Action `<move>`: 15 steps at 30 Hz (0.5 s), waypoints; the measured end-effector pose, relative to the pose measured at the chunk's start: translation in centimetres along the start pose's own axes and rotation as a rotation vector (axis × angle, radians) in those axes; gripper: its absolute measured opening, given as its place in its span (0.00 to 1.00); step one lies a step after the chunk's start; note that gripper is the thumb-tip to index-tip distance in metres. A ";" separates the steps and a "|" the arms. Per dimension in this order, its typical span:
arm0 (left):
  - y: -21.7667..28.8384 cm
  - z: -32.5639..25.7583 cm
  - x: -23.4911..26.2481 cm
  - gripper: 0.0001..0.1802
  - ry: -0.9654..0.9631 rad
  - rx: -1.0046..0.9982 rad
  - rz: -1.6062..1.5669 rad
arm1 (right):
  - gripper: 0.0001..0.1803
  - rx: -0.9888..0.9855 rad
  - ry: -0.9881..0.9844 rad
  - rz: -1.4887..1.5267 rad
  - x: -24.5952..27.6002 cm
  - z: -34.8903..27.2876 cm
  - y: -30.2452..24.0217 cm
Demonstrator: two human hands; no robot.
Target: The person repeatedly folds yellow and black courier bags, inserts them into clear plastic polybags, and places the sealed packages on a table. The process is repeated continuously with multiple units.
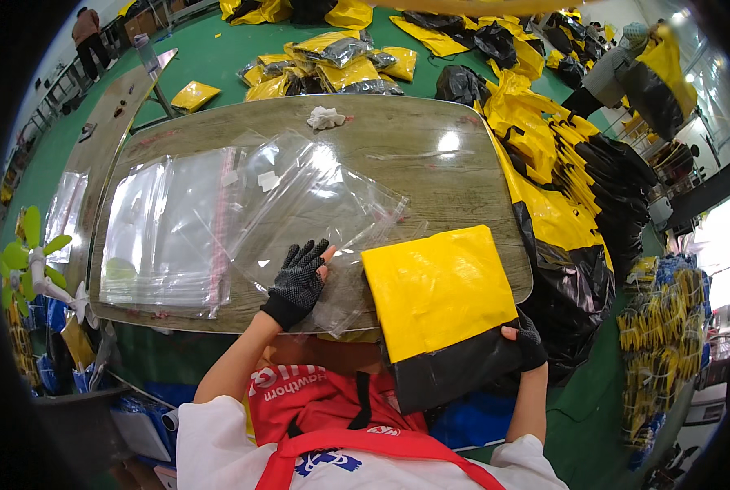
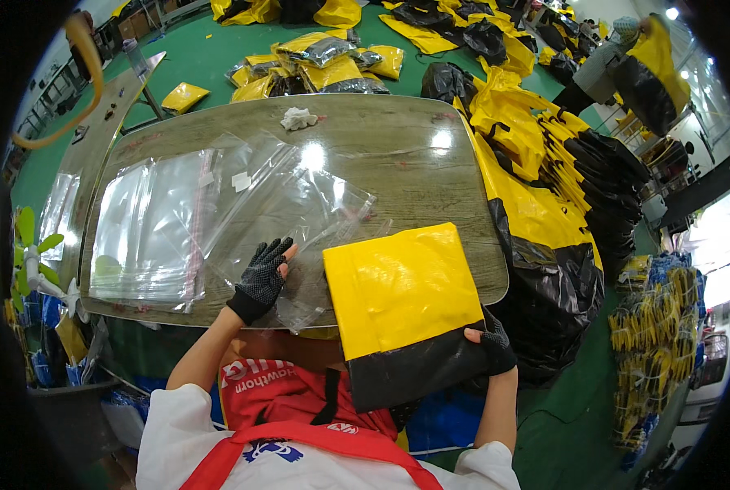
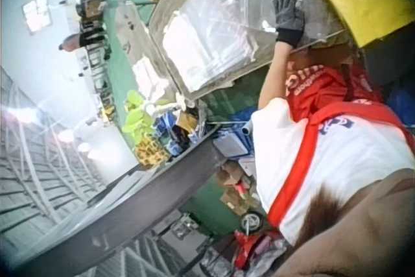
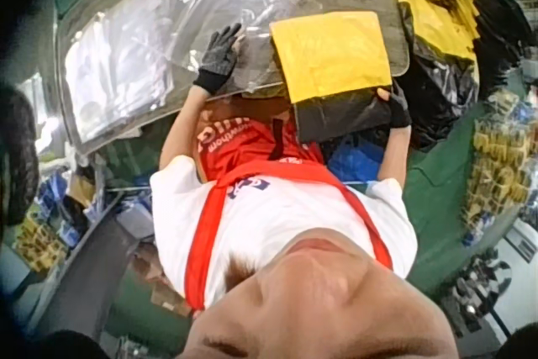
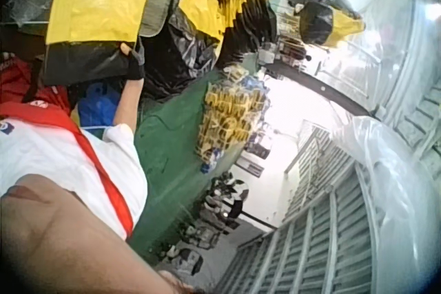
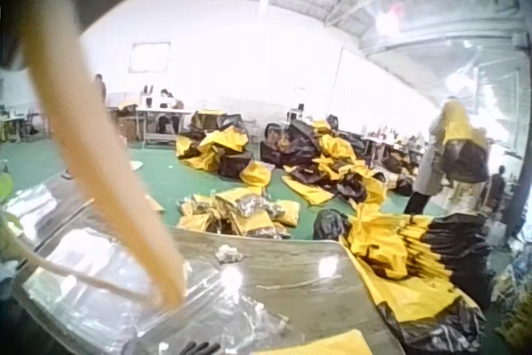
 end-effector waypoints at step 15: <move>4.3 -6.9 9.7 0.24 -0.191 -0.298 0.189 | 0.08 0.551 0.088 -0.646 -17.5 7.7 0.7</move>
Point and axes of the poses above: each hand's wrist, its own z-axis towards the middle knuckle, its own x-axis out of the back of the hand, y = z × x, the point moved 3 cm from there along z, towards the middle knuckle, and after that the axes turned 4 degrees about -z, right-handed, at the moved point
